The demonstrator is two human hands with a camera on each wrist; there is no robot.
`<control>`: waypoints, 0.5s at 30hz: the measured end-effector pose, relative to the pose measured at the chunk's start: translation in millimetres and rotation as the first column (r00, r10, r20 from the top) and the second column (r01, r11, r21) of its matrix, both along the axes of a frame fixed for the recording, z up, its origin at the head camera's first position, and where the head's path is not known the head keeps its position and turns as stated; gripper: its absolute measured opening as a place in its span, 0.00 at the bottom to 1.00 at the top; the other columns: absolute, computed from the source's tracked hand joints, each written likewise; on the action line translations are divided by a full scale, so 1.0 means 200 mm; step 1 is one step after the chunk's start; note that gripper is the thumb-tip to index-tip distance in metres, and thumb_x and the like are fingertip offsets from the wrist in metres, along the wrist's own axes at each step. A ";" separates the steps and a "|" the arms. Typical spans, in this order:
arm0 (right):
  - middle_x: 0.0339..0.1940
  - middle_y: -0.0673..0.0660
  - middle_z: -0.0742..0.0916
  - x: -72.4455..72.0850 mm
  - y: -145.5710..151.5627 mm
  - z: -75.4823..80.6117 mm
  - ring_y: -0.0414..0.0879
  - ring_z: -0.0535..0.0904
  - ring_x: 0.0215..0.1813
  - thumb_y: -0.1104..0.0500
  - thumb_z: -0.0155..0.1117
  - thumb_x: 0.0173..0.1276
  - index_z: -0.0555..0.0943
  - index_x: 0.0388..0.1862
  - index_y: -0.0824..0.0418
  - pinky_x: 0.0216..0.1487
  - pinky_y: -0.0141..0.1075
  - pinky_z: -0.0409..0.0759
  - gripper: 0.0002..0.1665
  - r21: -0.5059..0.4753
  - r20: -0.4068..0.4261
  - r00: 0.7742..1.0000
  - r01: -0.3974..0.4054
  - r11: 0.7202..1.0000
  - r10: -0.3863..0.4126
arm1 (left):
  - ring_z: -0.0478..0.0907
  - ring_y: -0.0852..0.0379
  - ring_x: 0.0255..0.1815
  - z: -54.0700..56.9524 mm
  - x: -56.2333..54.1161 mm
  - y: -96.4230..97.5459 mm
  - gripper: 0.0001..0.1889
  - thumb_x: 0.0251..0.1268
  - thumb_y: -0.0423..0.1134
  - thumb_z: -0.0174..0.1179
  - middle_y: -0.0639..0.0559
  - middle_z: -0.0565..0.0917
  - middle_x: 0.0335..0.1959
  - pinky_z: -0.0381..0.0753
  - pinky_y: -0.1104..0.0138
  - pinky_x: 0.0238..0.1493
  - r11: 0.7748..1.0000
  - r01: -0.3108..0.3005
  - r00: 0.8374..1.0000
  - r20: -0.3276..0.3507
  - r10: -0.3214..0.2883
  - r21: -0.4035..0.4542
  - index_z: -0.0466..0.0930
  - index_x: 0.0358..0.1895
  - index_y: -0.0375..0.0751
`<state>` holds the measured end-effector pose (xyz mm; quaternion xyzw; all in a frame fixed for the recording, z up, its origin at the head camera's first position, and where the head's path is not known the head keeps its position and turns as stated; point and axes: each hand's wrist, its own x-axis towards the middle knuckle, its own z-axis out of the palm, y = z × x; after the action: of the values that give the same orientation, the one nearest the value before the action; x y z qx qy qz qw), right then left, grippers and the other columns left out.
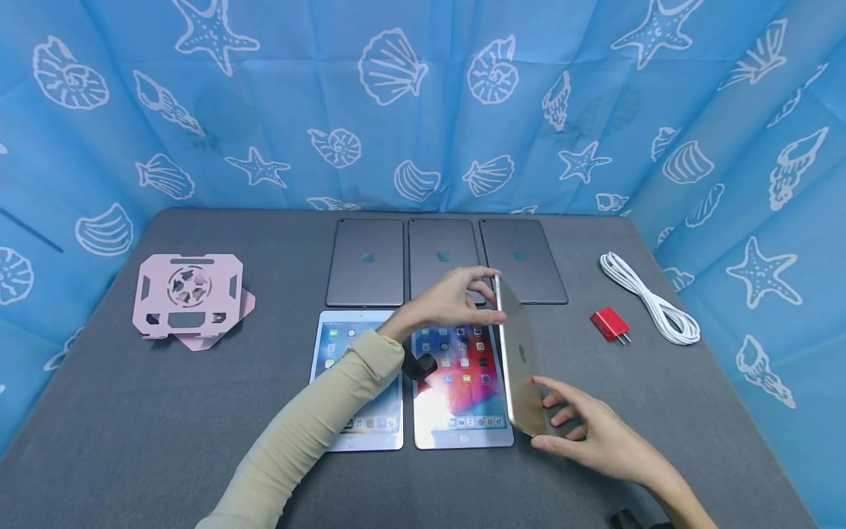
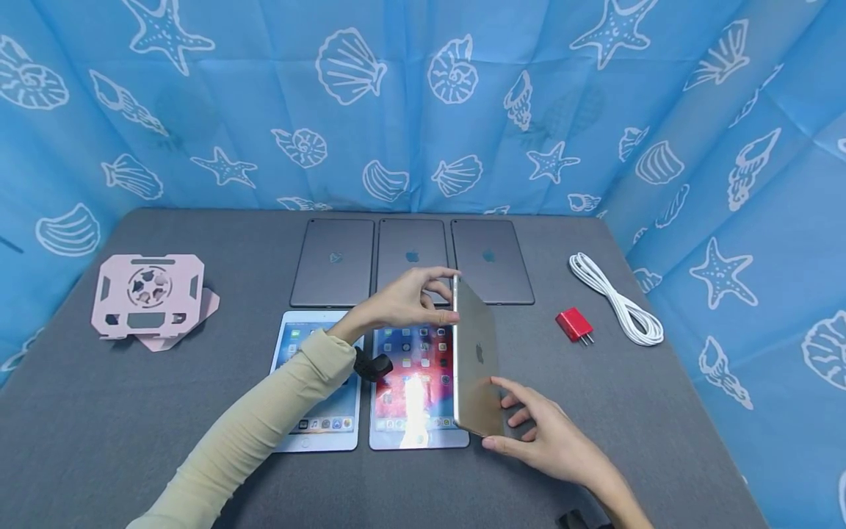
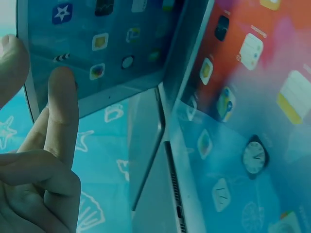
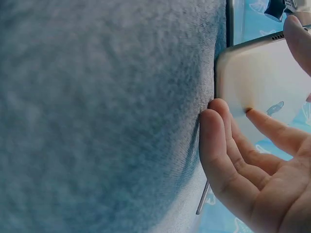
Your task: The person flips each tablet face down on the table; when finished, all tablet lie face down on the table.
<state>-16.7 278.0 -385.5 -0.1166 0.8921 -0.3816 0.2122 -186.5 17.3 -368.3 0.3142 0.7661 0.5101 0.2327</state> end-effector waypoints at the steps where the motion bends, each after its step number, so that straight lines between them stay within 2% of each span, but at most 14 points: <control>1: 0.58 0.65 0.82 0.00 0.00 0.00 0.37 0.81 0.45 0.48 0.74 0.66 0.63 0.78 0.64 0.37 0.31 0.83 0.49 0.004 -0.010 1.000 0.000 1.000 0.000 | 0.89 0.39 0.40 -0.01 0.00 0.00 0.42 0.65 0.41 0.71 0.39 0.85 0.57 0.84 0.70 0.38 1.000 0.001 1.000 0.008 -0.001 -0.002 0.60 0.78 0.38; 8: 0.57 0.63 0.82 0.02 0.00 -0.01 0.40 0.82 0.47 0.47 0.74 0.65 0.63 0.78 0.64 0.38 0.31 0.83 0.50 0.036 -0.024 1.000 0.005 0.999 -0.004 | 0.89 0.38 0.43 -0.03 -0.01 -0.01 0.39 0.65 0.40 0.71 0.38 0.84 0.59 0.85 0.67 0.41 1.000 0.011 0.999 0.040 -0.011 0.014 0.62 0.75 0.39; 12: 0.57 0.63 0.82 0.02 0.00 -0.01 0.47 0.82 0.49 0.48 0.78 0.61 0.63 0.78 0.62 0.39 0.33 0.83 0.53 0.047 0.007 0.999 0.032 0.998 -0.032 | 0.89 0.38 0.43 -0.04 -0.02 0.00 0.38 0.65 0.40 0.71 0.37 0.83 0.60 0.86 0.64 0.42 1.000 0.012 0.999 0.052 -0.013 0.016 0.61 0.75 0.39; 15: 0.56 0.62 0.82 0.01 0.00 -0.01 0.48 0.82 0.49 0.48 0.81 0.57 0.65 0.77 0.61 0.39 0.33 0.83 0.54 0.068 -0.009 0.999 0.049 0.996 -0.048 | 0.89 0.39 0.43 -0.05 -0.02 0.00 0.38 0.65 0.41 0.71 0.37 0.83 0.61 0.86 0.63 0.42 1.000 0.011 0.998 0.056 -0.011 0.012 0.62 0.74 0.40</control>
<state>-13.9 278.1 -386.9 -0.0889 0.9079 -0.3555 0.2037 -190.3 17.4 -377.6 0.3053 0.7543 0.5221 0.2552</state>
